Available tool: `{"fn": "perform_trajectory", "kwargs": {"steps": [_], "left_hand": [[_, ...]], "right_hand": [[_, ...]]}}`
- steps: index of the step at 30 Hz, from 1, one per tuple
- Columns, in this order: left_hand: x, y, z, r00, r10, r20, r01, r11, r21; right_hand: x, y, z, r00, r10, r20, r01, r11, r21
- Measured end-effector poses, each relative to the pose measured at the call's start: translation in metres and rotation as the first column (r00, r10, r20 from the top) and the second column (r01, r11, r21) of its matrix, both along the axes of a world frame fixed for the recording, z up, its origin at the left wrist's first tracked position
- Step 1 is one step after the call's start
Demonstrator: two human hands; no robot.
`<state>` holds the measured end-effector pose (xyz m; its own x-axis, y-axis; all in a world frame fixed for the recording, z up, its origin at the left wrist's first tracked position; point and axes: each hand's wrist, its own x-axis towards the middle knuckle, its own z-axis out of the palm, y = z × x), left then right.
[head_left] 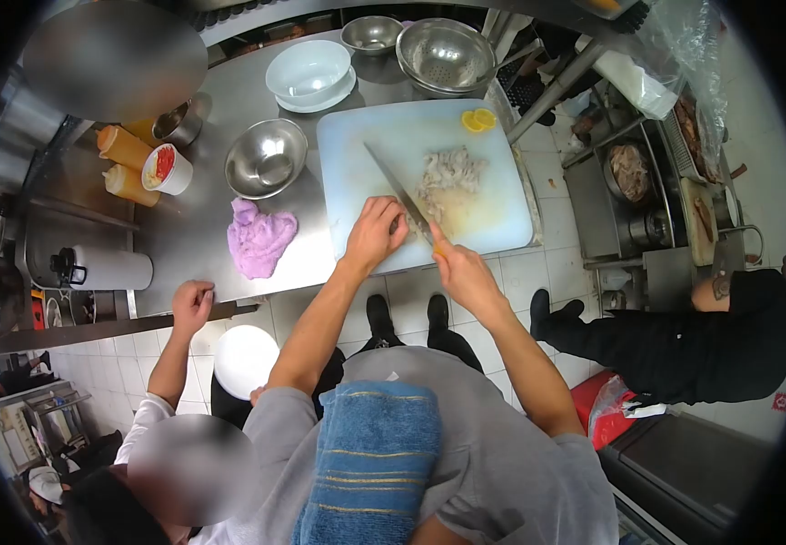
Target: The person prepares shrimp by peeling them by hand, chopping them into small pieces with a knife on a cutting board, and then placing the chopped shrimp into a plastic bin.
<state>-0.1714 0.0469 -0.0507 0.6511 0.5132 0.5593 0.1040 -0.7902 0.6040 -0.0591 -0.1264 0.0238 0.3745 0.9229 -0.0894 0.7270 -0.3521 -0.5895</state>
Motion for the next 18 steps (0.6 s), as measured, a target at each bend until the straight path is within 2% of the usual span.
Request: {"fn": "perform_trajectory", "kwargs": {"steps": [3, 5, 11, 15, 18], "left_hand": [[0.000, 0.002, 0.001, 1.000, -0.022, -0.015, 0.022, 1.000, 0.007], [-0.001, 0.003, 0.003, 0.999, -0.028, -0.038, 0.027, 1.000, -0.007], [0.001, 0.004, -0.001, 0.999, -0.032, -0.036, 0.031, 0.999, -0.018], [0.003, 0.004, -0.004, 0.999, -0.019, -0.037, 0.018, 0.999, -0.040], [0.003, 0.006, -0.003, 0.999, -0.017, -0.049, 0.014, 0.998, -0.057]], "right_hand": [[-0.002, 0.002, -0.006, 1.000, 0.017, 0.008, -0.017, 0.999, -0.046], [-0.003, -0.003, 0.003, 1.000, 0.021, -0.007, -0.021, 1.000, -0.017], [-0.012, -0.019, 0.036, 0.999, 0.047, -0.026, -0.049, 0.994, -0.096], [-0.016, -0.002, 0.006, 0.999, 0.039, 0.005, -0.039, 0.999, -0.023], [-0.013, 0.003, 0.010, 0.999, 0.039, -0.023, -0.039, 0.999, -0.031]]}}
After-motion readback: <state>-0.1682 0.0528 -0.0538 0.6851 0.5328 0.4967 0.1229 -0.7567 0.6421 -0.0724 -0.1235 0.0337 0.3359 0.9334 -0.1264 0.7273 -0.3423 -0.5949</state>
